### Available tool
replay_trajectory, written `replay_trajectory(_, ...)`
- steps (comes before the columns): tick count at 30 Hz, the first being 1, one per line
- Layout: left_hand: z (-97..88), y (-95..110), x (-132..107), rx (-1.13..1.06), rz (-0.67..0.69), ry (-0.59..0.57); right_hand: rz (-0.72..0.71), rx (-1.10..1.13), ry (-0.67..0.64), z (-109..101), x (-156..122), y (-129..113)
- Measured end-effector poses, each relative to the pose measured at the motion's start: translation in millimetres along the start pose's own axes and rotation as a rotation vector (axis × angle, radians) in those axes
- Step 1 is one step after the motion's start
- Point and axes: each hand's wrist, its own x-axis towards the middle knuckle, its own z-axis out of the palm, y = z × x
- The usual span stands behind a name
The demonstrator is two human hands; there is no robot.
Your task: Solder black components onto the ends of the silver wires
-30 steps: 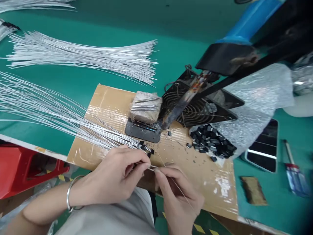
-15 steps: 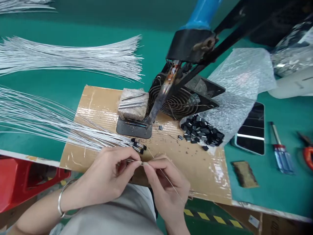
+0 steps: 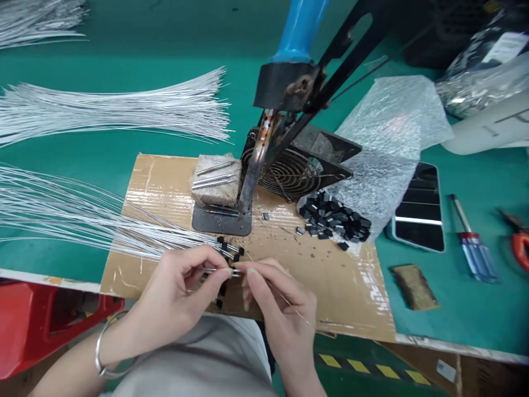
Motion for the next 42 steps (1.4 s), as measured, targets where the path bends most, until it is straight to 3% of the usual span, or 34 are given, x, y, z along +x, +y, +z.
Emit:
replay_trajectory(11,5.2,-5,-2,0.065,0.001,0.056,0.255,0.338,-0.039,6,-6,8)
replay_trajectory(20,6.7,-4,-3,0.128,0.064,0.081,0.408,0.464,-0.028,6,0,4)
replay_trajectory(26,5.5,-2,-1,0.078,0.028,0.044,0.539,0.453,-0.054,3,5,-8)
replay_trajectory(34,10.6,-7,-2,0.098,0.065,0.132,0.479,0.541,-0.039,9,0,6)
replay_trajectory(42,19.5,-9,-4,0.123,0.122,0.237,0.465,0.557,0.012,15,2,-2)
